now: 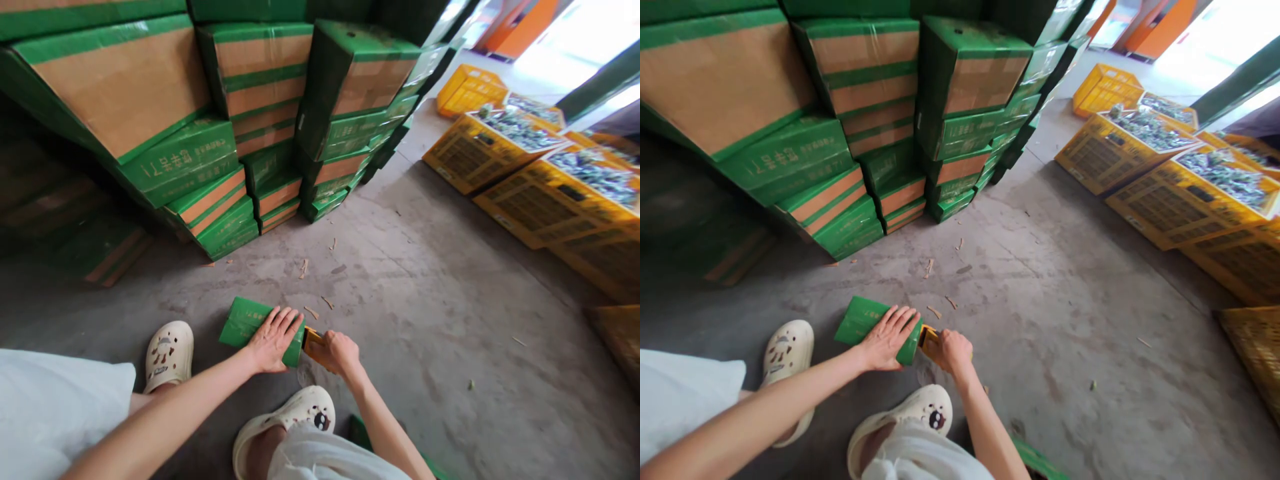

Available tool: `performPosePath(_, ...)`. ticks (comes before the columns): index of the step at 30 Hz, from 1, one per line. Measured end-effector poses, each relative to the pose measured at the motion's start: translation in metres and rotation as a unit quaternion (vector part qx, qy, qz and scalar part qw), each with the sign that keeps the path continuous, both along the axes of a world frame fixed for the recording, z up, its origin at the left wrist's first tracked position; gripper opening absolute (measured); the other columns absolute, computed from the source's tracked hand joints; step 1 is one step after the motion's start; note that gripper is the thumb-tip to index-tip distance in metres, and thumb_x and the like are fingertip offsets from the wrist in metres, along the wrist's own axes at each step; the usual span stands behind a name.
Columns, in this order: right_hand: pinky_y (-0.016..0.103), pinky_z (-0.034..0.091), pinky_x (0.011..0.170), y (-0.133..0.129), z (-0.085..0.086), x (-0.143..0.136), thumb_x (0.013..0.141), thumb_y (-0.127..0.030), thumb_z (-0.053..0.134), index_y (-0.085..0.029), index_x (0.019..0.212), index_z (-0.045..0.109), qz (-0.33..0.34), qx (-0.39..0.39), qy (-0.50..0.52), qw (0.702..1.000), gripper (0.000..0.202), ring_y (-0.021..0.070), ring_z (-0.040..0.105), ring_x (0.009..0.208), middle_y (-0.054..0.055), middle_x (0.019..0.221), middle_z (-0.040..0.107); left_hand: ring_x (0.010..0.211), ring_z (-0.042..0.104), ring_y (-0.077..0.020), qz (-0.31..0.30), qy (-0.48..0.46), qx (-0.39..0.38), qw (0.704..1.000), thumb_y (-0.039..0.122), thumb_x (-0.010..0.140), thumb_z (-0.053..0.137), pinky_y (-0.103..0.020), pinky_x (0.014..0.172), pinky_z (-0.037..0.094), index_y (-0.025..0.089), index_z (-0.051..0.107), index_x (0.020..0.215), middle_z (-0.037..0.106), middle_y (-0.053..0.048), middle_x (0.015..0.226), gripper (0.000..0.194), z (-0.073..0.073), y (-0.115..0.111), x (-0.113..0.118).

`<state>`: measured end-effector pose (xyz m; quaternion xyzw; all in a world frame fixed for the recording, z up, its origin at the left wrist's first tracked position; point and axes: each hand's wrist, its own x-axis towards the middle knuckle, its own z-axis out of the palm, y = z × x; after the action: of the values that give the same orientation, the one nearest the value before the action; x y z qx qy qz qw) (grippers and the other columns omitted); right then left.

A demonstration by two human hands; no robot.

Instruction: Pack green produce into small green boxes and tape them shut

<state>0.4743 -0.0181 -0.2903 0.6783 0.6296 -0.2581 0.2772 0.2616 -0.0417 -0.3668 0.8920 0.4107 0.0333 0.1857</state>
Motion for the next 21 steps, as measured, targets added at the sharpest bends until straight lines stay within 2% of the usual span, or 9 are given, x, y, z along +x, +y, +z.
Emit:
performPosePath(3,0.033,0.055,0.079,-0.008,0.007,0.038,0.1,-0.058,0.053,-0.017,0.11,0.08,-0.006,0.001,-0.015,1.0,0.05,0.0319,0.077,0.108,0.022,0.106,0.08,0.161,0.021,-0.0427,-0.018,0.021,0.01,1.0,0.061,0.058,0.091,-0.059,0.131,0.007,0.024,0.008,0.172,0.023,-0.02,0.175,0.146,0.001,0.007,-0.027)
performPosePath(6,0.03,0.051,0.071,-0.007,0.026,0.069,0.1,-0.064,0.05,-0.017,0.098,0.078,-0.035,0.007,-0.005,0.999,0.055,0.0299,0.078,0.098,0.02,0.097,0.08,0.153,0.033,-0.0456,0.01,0.029,0.001,1.0,0.048,0.059,0.091,-0.063,0.128,0.014,0.033,0.014,0.171,0.036,-0.018,0.168,0.136,0.003,0.01,-0.041)
performPosePath(7,0.028,0.05,0.068,-0.006,0.034,0.076,0.1,-0.066,0.048,-0.017,0.094,0.076,-0.06,0.005,0.021,0.998,0.057,0.0278,0.078,0.091,0.018,0.091,0.08,0.15,0.037,-0.0467,0.05,0.028,-0.003,0.998,0.046,0.061,0.089,-0.064,0.125,0.018,0.033,0.015,0.171,0.04,-0.019,0.165,0.133,0.004,0.008,-0.041)
performPosePath(9,0.025,0.047,0.061,-0.005,0.05,0.081,0.099,-0.071,0.046,-0.018,0.087,0.071,-0.124,-0.008,0.116,0.985,0.06,0.0227,0.075,0.076,0.012,0.079,0.077,0.143,0.042,-0.0488,0.184,0.019,-0.012,0.983,0.048,0.066,0.086,-0.068,0.118,0.028,0.031,0.016,0.171,0.044,-0.021,0.159,0.127,0.006,0.003,-0.032)
performPosePath(12,0.023,0.042,0.053,-0.007,0.069,0.075,0.091,-0.082,0.049,-0.018,0.086,0.066,-0.189,-0.034,0.3,0.934,0.066,0.017,0.064,0.062,0.004,0.069,0.069,0.138,0.046,-0.0491,0.358,-0.015,-0.034,0.933,0.056,0.078,0.077,-0.069,0.107,0.04,0.03,0.022,0.17,0.042,-0.022,0.158,0.11,0.016,-0.003,-0.02)
performPosePath(14,0.023,0.037,0.051,-0.009,0.075,0.065,0.084,-0.086,0.056,-0.018,0.087,0.065,-0.188,-0.064,0.387,0.901,0.069,0.0145,0.056,0.059,0.001,0.068,0.063,0.14,0.046,-0.0472,0.402,-0.07,-0.057,0.911,0.059,0.085,0.07,-0.067,0.107,0.042,0.03,0.034,0.166,0.041,-0.021,0.16,0.093,0.029,0.0,-0.022)
performPosePath(16,0.024,0.034,0.05,-0.009,0.077,0.053,0.081,-0.086,0.062,-0.017,0.088,0.066,-0.166,-0.093,0.433,0.881,0.069,0.0132,0.051,0.06,0.0,0.069,0.061,0.136,0.053,-0.0414,0.426,-0.173,-0.117,0.88,0.062,0.09,0.063,-0.06,0.108,0.046,0.025,0.053,0.154,0.052,-0.019,0.151,0.075,0.044,0.005,-0.033)
performPosePath(18,0.024,0.034,0.052,-0.006,0.075,0.042,0.08,-0.085,0.064,-0.016,0.088,0.067,-0.135,-0.111,0.45,0.876,0.069,0.013,0.05,0.061,0.0,0.07,0.06,0.12,0.065,-0.0329,0.44,-0.303,-0.259,0.805,0.067,0.092,0.059,-0.049,0.102,0.053,0.02,0.067,0.135,0.067,-0.017,0.131,0.065,0.058,0.008,-0.044)
performPosePath(21,0.024,0.033,0.052,-0.001,0.071,0.03,0.079,-0.085,0.065,-0.016,0.084,0.066,-0.086,-0.126,0.443,0.884,0.069,0.0129,0.048,0.062,0.0,0.069,0.057,0.096,0.073,-0.0232,0.42,-0.44,-0.519,0.601,0.075,0.085,0.069,-0.037,0.086,0.057,0.016,0.072,0.116,0.074,-0.013,0.109,0.067,0.067,0.0,-0.051)
